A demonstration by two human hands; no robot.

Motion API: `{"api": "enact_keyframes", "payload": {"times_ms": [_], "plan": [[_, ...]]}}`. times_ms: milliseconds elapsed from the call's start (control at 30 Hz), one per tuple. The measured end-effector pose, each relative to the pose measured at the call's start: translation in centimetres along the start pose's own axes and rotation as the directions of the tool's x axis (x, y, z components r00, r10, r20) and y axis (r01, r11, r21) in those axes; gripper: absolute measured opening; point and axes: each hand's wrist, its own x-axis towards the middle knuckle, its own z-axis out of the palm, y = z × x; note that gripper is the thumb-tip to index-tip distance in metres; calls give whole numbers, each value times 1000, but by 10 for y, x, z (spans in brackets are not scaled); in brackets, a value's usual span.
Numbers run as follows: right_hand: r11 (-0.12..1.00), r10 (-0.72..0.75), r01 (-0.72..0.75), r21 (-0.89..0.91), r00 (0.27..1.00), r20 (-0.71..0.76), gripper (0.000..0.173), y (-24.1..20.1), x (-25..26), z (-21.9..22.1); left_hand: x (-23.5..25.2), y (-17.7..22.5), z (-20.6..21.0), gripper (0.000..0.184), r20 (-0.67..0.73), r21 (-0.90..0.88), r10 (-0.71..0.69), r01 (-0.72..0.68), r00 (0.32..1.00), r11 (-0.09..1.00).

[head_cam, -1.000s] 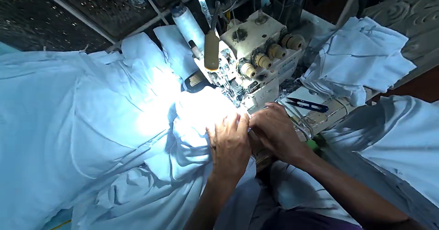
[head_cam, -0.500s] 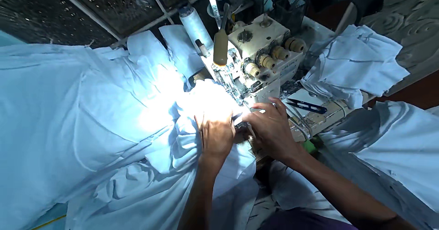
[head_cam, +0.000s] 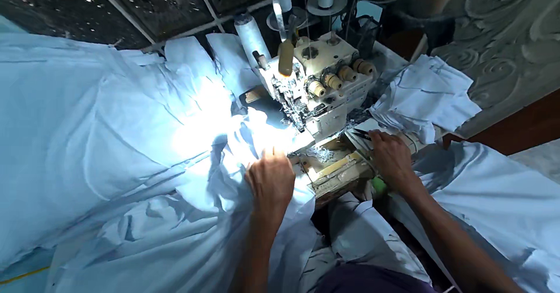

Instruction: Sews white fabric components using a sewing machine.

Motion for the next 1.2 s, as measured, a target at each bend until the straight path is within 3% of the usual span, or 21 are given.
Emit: {"api": "enact_keyframes", "payload": {"times_ms": [167,300,400,600,733,867,1033,1133,1200], "plan": [[995,-87,85,-43,996,-38,15,3,16,3,-5,2,2,15,6,-60,1,-1,1000,998],[955,31,-83,286,983,183,30,-12,24,-23,-8,1,9,16,-64,-114,3,-10,998,993],[915,-77,29,401,992,103,32,-38,15,-39,-8,2,12,15,-97,-153,-3,-12,995,988],[935,-324,319,151,946,9,32,-106,23,-71,-10,2,13,14,-79,-202,-14,-2,997,979],[905,-424,423,-38,905,-43,24,-128,35,-59,-9,3,11,15,-60,-228,-26,12,998,974],[861,-508,502,-77,854,-117,15,-132,42,-44,-9,4,13,16,-68,-255,-30,12,997,967],[916,-384,398,57,907,-175,20,-128,30,-46,-15,-7,35,7,-281,-398,-37,-81,959,914],[953,-193,243,182,947,-256,34,-96,13,-44,-35,-18,29,14,-248,-580,-9,-141,969,803],[977,-106,149,155,961,-254,35,-63,6,-33,-59,-20,12,22,-250,-627,16,-174,968,759]]}}
